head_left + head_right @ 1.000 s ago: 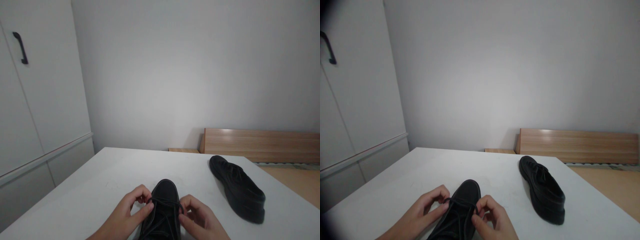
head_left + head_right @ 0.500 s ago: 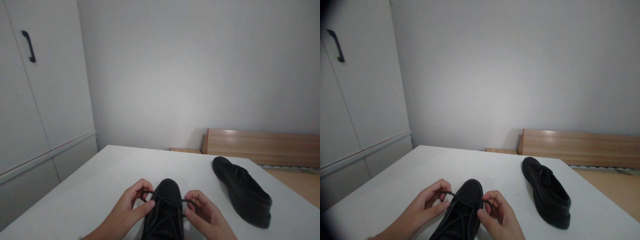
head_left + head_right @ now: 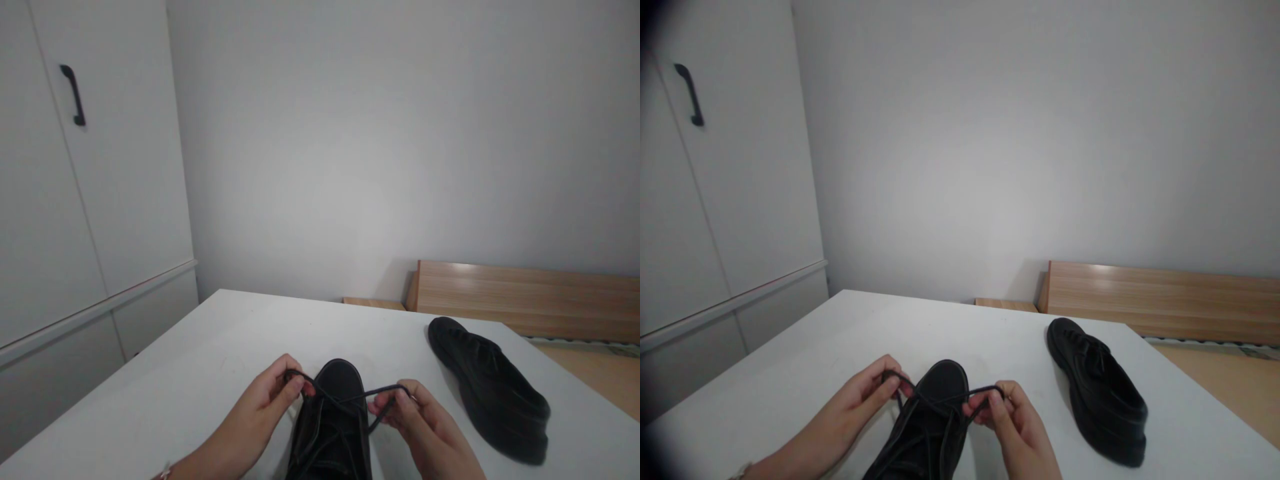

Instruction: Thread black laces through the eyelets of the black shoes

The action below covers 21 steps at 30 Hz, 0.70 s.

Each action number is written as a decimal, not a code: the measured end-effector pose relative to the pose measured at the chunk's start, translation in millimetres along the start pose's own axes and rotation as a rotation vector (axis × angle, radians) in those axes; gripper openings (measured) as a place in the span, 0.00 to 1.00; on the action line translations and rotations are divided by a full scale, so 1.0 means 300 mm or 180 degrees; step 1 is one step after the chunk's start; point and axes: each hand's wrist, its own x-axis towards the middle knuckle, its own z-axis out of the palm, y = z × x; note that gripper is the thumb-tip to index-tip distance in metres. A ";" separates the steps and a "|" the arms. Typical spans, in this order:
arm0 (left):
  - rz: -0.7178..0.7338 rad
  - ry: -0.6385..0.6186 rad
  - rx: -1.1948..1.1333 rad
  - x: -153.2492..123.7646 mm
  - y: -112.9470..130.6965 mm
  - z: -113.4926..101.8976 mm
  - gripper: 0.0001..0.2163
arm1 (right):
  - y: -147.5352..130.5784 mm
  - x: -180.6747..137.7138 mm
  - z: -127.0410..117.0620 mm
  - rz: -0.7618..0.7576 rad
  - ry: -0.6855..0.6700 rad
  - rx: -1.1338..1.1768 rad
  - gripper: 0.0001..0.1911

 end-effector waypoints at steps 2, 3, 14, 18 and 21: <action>-0.0020 0.0075 -0.0558 0.005 0.006 0.002 0.22 | -0.008 -0.001 0.010 0.0034 0.0167 0.0515 0.21; -0.0082 0.0125 -0.0842 0.006 0.010 0.003 0.22 | -0.013 -0.002 0.014 0.0058 0.0221 0.0673 0.21; -0.0445 -0.0315 0.0515 -0.005 0.021 0.001 0.22 | -0.014 -0.008 0.031 0.0616 -0.0759 -0.0777 0.33; -0.0555 -0.0382 0.0540 -0.008 0.031 0.003 0.22 | -0.013 -0.007 0.029 0.0521 -0.0558 -0.0596 0.30; -0.0476 -0.0092 0.0424 -0.004 0.041 -0.006 0.25 | -0.008 0.001 0.012 0.0039 0.0020 -0.0531 0.26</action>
